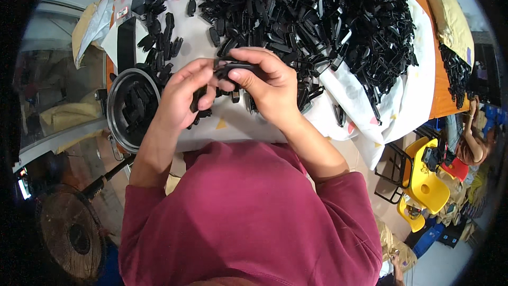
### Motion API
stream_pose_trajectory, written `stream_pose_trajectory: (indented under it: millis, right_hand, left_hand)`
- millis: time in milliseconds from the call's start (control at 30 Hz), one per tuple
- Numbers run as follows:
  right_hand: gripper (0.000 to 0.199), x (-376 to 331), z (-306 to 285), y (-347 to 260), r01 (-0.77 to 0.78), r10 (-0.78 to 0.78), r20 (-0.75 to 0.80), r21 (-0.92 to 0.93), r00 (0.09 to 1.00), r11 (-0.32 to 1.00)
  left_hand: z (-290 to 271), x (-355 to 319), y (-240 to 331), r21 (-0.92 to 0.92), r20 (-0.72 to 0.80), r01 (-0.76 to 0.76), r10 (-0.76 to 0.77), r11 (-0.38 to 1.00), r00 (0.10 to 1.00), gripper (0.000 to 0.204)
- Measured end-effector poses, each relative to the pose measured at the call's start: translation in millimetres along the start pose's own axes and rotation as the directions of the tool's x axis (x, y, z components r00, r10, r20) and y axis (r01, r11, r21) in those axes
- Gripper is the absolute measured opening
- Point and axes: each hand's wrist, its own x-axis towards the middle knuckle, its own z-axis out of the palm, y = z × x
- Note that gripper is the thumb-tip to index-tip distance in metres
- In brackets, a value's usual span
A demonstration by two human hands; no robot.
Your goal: Assembling small black plastic clips and placing them into a metal bowl.
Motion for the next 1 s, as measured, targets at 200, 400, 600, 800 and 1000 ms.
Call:
stream_pose_trajectory:
  millis: [200,400,600,800,1000]
  right_hand:
    - [0.029,-9,6,-18,-0.314,0.32,0.046,0.364,0.946,0.877]
    - [0.028,-6,-4,-28,0.234,-0.209,0.106,-0.392,0.972,0.89]
    - [0.026,-5,-14,-34,0.332,-0.252,0.23,-0.446,0.94,0.831]
    - [0.031,-14,-16,-33,0.335,-0.146,0.351,-0.573,0.925,0.748]
    - [0.035,-29,4,-20,0.315,-0.306,0.135,-0.668,0.942,0.675]
  left_hand:
    - [6,-5,-2,0.688,0.05,-0.401,0.512,0.604,0.857,0.022]
    - [5,-4,-10,0.579,0.042,-0.524,0.619,0.625,0.784,0.022]
    - [17,-12,2,0.586,-0.02,-0.388,0.491,0.711,0.871,0.027]
    - [6,-8,-4,0.786,0.223,-0.527,0.647,0.322,0.729,0.029]
    - [25,-2,-34,0.173,-0.206,-0.348,0.38,0.921,0.902,0.028]
